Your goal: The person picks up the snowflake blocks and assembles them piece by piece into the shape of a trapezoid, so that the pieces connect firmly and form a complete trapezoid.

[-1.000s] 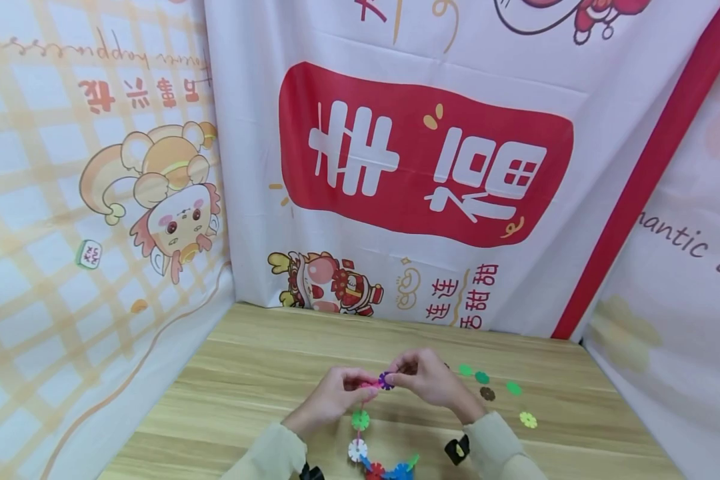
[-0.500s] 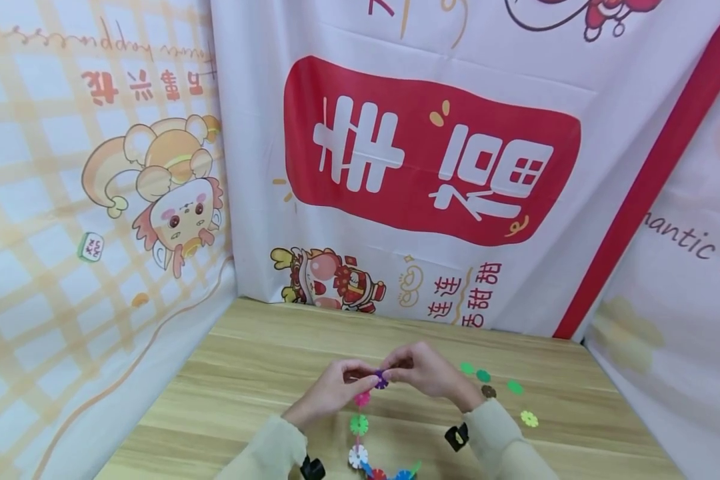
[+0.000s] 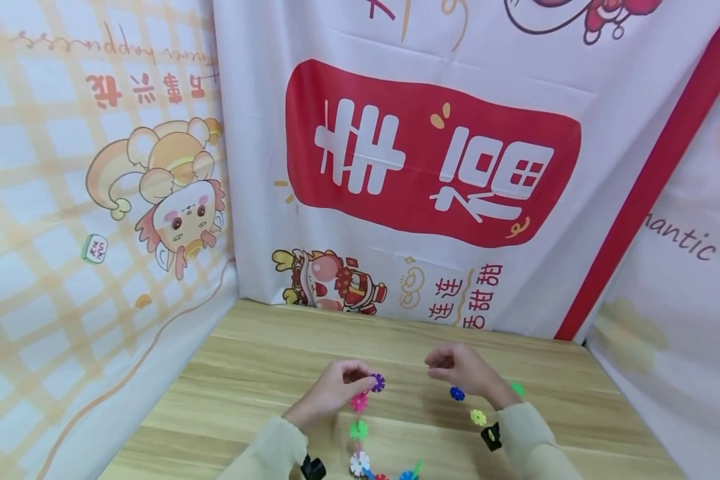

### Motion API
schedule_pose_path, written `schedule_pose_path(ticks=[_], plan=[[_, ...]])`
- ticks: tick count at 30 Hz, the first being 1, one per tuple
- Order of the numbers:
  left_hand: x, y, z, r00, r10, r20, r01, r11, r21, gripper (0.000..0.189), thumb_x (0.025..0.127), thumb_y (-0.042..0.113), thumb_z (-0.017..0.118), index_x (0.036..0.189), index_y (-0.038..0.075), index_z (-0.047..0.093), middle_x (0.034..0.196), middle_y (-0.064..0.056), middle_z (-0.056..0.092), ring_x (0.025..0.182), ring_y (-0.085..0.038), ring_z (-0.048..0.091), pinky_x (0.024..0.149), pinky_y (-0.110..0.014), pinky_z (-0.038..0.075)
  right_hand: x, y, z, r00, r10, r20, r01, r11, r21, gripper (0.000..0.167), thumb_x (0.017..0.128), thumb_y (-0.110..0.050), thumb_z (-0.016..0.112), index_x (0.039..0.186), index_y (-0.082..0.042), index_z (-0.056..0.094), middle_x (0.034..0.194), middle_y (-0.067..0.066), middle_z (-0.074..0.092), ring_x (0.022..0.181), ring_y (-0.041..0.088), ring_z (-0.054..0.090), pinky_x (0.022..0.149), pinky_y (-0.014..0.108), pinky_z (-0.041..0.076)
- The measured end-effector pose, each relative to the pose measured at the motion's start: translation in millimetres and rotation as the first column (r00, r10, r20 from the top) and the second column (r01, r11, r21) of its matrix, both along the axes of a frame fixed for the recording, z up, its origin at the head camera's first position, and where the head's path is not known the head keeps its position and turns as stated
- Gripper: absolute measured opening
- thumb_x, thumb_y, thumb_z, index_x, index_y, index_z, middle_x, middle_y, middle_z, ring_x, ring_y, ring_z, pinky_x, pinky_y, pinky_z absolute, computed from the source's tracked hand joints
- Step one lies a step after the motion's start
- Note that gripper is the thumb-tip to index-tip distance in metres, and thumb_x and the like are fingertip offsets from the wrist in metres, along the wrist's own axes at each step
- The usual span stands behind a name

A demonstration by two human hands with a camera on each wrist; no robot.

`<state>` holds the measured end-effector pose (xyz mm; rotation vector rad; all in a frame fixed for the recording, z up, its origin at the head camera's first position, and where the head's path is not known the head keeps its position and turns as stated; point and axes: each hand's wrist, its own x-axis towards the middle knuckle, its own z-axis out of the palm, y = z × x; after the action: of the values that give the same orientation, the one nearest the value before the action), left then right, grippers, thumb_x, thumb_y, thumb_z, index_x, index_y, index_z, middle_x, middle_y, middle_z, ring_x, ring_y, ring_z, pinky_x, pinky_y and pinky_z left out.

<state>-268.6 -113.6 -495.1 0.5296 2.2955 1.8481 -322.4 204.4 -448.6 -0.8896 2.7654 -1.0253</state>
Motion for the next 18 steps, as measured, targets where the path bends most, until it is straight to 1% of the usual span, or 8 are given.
schedule_pose_path(ticks=[3, 7, 9, 11, 13, 16, 18], plan=[[-0.5, -0.9, -1.2, 1.000, 0.009, 0.006, -0.009, 1.000, 0.000, 0.022, 0.099, 0.032, 0.074, 0.112, 0.014, 0.075, 0.098, -0.003, 0.073, 0.082, -0.012, 0.063, 0.068, -0.018, 0.054, -5.1, 20.8, -13.5, 0.997, -0.081, -0.007, 0.081, 0.995, 0.057, 0.019, 0.096, -0.012, 0.078, 0.111, -0.001, 0.076, 0.099, 0.003, 0.077, 0.086, 0.011, 0.068, 0.075, 0.022, 0.058], [-0.6, -1.4, -0.9, 1.000, 0.014, 0.005, -0.014, 1.000, -0.001, 0.022, 0.099, 0.031, 0.074, 0.112, 0.013, 0.075, 0.098, -0.003, 0.073, 0.083, -0.013, 0.063, 0.069, -0.019, 0.054, -6.6, 38.1, -30.7, 0.987, -0.161, -0.018, 0.162, 0.979, 0.122, 0.019, 0.094, -0.009, 0.079, 0.111, 0.000, 0.076, 0.101, 0.007, 0.077, 0.089, 0.014, 0.068, 0.077, 0.029, 0.060], [-0.9, -0.9, -0.6, 1.000, 0.015, 0.002, -0.015, 1.000, -0.008, 0.021, 0.099, 0.031, 0.074, 0.112, 0.014, 0.075, 0.097, -0.003, 0.073, 0.082, -0.014, 0.063, 0.068, -0.019, 0.054, -6.4, 44.2, -38.6, 0.980, -0.199, -0.006, 0.198, 0.970, 0.138, 0.022, 0.092, -0.008, 0.080, 0.112, -0.001, 0.075, 0.102, 0.007, 0.076, 0.090, 0.013, 0.068, 0.080, 0.031, 0.061], [-0.9, -0.6, -0.7, 1.000, 0.018, 0.001, -0.018, 1.000, -0.014, 0.020, 0.099, 0.031, 0.074, 0.111, 0.015, 0.075, 0.097, -0.003, 0.073, 0.082, -0.014, 0.063, 0.067, -0.019, 0.054, -6.5, 48.9, -45.8, 0.978, -0.208, 0.018, 0.204, 0.970, 0.133, 0.025, 0.090, -0.007, 0.082, 0.113, 0.000, 0.075, 0.102, 0.008, 0.076, 0.091, 0.014, 0.068, 0.081, 0.032, 0.062], [-0.9, -0.1, -1.0, 1.000, 0.020, 0.002, -0.020, 1.000, -0.017, 0.019, 0.099, 0.031, 0.074, 0.111, 0.017, 0.075, 0.097, -0.003, 0.074, 0.082, -0.014, 0.063, 0.067, -0.019, 0.054, -6.7, 52.6, -52.6, 0.978, -0.205, 0.034, 0.199, 0.972, 0.127, 0.030, 0.088, -0.008, 0.084, 0.114, 0.001, 0.074, 0.102, 0.008, 0.076, 0.090, 0.013, 0.068, 0.080, 0.030, 0.062], [-1.4, 0.3, -3.1, 1.000, 0.022, 0.002, -0.022, 1.000, -0.020, 0.017, 0.099, 0.031, 0.073, 0.110, 0.018, 0.075, 0.097, -0.003, 0.073, 0.082, -0.016, 0.063, 0.066, -0.019, 0.054, -6.7, 55.2, -60.0, 0.985, -0.171, 0.027, 0.167, 0.979, 0.119, 0.032, 0.086, -0.009, 0.086, 0.113, 0.004, 0.074, 0.099, 0.010, 0.076, 0.086, 0.014, 0.068, 0.075, 0.025, 0.061], [-1.7, 0.4, -4.0, 1.000, 0.015, 0.000, -0.015, 1.000, -0.016, 0.016, 0.100, 0.030, 0.073, 0.110, 0.017, 0.075, 0.097, -0.003, 0.073, 0.082, -0.016, 0.063, 0.067, -0.019, 0.055, -6.5, 55.2, -62.3, 0.986, -0.163, 0.015, 0.160, 0.979, 0.123, 0.031, 0.086, -0.009, 0.086, 0.112, 0.004, 0.075, 0.095, 0.009, 0.075, 0.083, 0.014, 0.066, 0.072, 0.022, 0.058]])
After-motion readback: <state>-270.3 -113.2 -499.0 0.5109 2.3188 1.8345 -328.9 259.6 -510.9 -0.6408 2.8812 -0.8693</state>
